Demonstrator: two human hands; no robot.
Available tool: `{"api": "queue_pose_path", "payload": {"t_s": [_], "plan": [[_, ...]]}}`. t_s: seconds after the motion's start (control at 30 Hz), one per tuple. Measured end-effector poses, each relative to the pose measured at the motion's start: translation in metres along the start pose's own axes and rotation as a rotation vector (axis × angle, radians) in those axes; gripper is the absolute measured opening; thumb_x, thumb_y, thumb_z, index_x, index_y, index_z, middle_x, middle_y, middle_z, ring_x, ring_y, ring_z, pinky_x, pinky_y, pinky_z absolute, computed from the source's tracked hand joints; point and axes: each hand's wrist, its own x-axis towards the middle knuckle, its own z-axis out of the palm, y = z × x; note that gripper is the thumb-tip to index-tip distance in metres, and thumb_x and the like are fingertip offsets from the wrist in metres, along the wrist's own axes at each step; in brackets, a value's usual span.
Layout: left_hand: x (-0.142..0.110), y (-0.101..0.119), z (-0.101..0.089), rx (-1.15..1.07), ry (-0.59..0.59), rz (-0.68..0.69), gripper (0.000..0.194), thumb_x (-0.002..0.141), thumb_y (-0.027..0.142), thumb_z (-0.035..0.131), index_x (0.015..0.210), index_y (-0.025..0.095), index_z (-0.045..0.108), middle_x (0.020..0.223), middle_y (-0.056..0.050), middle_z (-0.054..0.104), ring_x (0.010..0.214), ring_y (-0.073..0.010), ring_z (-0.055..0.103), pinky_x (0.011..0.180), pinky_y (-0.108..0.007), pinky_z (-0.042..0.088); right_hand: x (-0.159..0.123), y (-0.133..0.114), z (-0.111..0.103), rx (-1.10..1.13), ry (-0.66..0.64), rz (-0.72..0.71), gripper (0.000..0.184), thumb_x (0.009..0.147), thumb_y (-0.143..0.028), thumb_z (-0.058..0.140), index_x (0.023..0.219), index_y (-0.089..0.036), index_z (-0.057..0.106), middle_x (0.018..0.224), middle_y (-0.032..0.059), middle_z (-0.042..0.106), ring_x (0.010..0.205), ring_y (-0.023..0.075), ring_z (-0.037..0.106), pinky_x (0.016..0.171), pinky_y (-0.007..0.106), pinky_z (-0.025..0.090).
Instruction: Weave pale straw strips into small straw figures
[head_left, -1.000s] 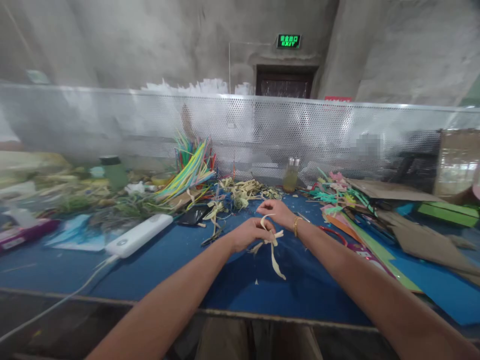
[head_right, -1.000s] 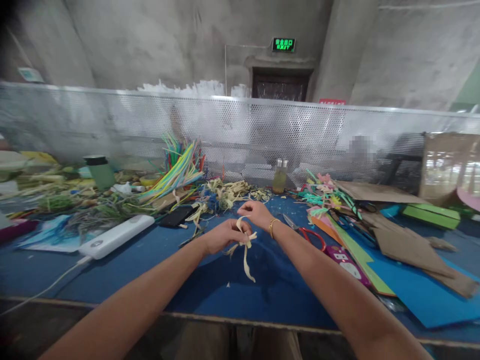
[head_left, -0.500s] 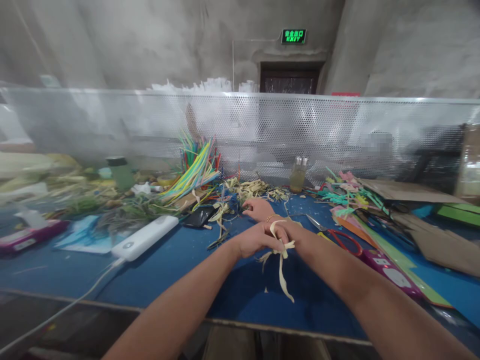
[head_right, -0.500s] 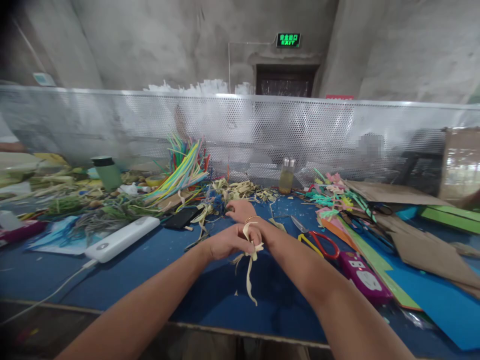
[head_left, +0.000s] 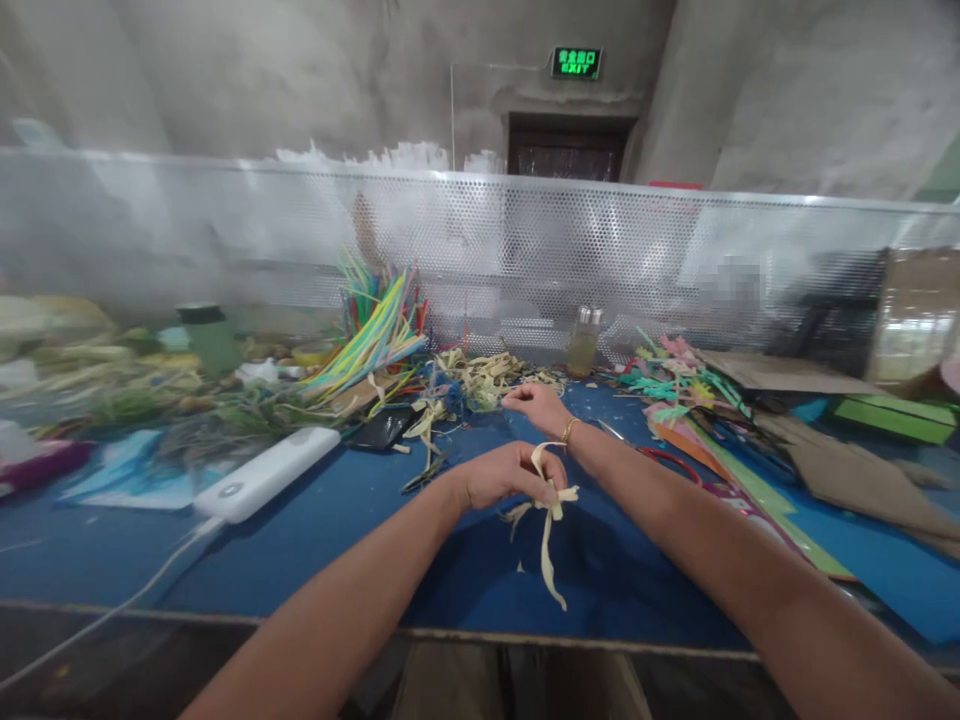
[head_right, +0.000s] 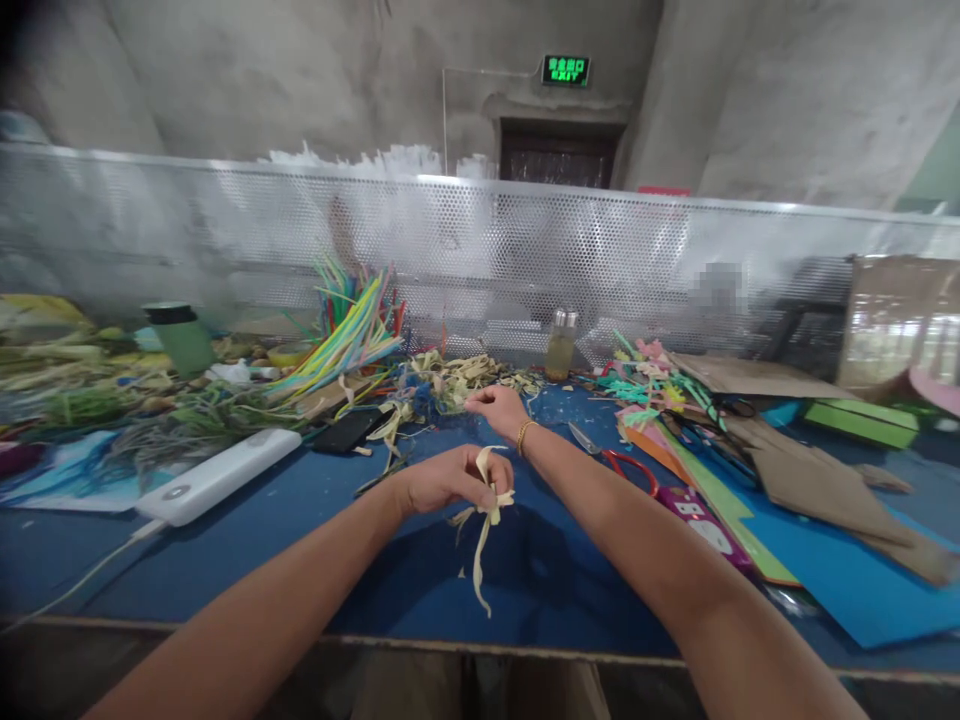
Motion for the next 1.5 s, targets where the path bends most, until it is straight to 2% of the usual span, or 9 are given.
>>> {"api": "queue_pose_path", "payload": {"t_s": [0.2,0.3,0.43,0.57,0.77,1.07,1.27,1.37,1.5], "plan": [[0.0,0.0,0.0,0.033,0.045,-0.03,0.02,0.056,0.025,0.082,0.069,0.015,0.072,0.072,-0.002,0.063,0.064,-0.012,0.053,0.062,-0.026,0.039,-0.032,-0.005,-0.045,0.394,0.076,0.183,0.026,0.061,-0.037,0.077,0.072,-0.018,0.062,0.063,-0.0035,0.056,0.058,0.0092,0.046,0.054,0.023,0.035],[0.001,-0.004,-0.001,0.03,0.056,-0.026,0.019,0.056,0.025,0.081,0.069,0.015,0.071,0.072,-0.003,0.063,0.064,-0.0125,0.053,0.062,-0.026,0.04,-0.044,-0.009,-0.061,0.683,0.1,0.234,0.029,0.062,-0.033,0.078,0.072,-0.019,0.055,0.07,-0.0021,0.058,0.064,0.0103,0.051,0.055,0.022,0.038],[0.001,-0.003,0.0,0.027,0.101,-0.014,0.018,0.056,0.023,0.081,0.067,0.015,0.071,0.071,-0.003,0.062,0.063,-0.0117,0.051,0.06,-0.025,0.039,-0.055,-0.014,-0.076,0.966,0.085,0.221,0.027,0.069,-0.026,0.075,0.076,-0.02,0.05,0.072,-0.0028,0.056,0.061,0.0089,0.049,0.056,0.022,0.042],[-0.001,0.006,0.004,-0.04,0.264,0.092,0.015,0.055,0.019,0.08,0.065,0.016,0.07,0.082,-0.004,0.064,0.069,-0.012,0.055,0.064,-0.025,0.042,-0.061,-0.019,-0.086,1.077,0.028,0.182,0.021,0.075,-0.025,0.07,0.084,-0.021,0.052,0.064,-0.0061,0.047,0.053,0.0077,0.04,0.054,0.022,0.041],[-0.003,0.015,-0.001,-0.102,0.488,0.181,0.014,0.058,0.018,0.08,0.066,0.016,0.069,0.109,-0.007,0.063,0.083,-0.0149,0.06,0.07,-0.026,0.047,-0.063,-0.027,-0.108,1.042,0.064,0.075,0.018,0.077,-0.025,0.066,0.092,-0.021,0.056,0.067,-0.0048,0.05,0.054,0.0082,0.043,0.054,0.022,0.042],[0.003,0.008,0.0,-0.099,0.543,0.129,0.019,0.054,0.016,0.082,0.066,0.015,0.068,0.088,-0.006,0.067,0.079,-0.0166,0.062,0.068,-0.026,0.048,-0.06,-0.025,-0.169,1.047,0.359,-0.12,0.01,0.079,-0.027,0.063,0.084,-0.022,0.055,0.068,-0.0037,0.052,0.055,0.0081,0.044,0.053,0.021,0.042],[0.009,0.031,0.002,-0.079,0.682,0.205,0.017,0.057,0.021,0.081,0.066,0.015,0.069,0.12,-0.008,0.065,0.087,-0.0171,0.063,0.066,-0.024,0.048,-0.063,-0.028,-0.194,0.948,0.552,-0.195,0.01,0.081,-0.028,0.06,0.088,-0.024,0.055,0.074,-0.003,0.056,0.057,0.0087,0.047,0.055,0.022,0.045],[0.014,0.045,0.004,-0.034,0.663,0.244,0.016,0.058,0.021,0.082,0.066,0.016,0.069,0.124,-0.007,0.064,0.098,-0.022,0.064,0.075,-0.028,0.05,-0.066,-0.033,-0.203,0.891,0.606,-0.228,0.01,0.082,-0.026,0.059,0.091,-0.026,0.055,0.077,-0.0027,0.057,0.057,0.0081,0.046,0.056,0.022,0.045],[0.022,0.056,0.008,0.042,0.587,0.243,0.015,0.058,0.019,0.082,0.065,0.016,0.069,0.133,-0.007,0.058,0.101,-0.0244,0.065,0.082,-0.032,0.051,-0.068,-0.037,-0.202,0.9,0.568,-0.246,0.01,0.083,-0.021,0.058,0.092,-0.026,0.055,0.078,-0.0033,0.058,0.056,0.0067,0.045,0.057,0.021,0.044]]}}
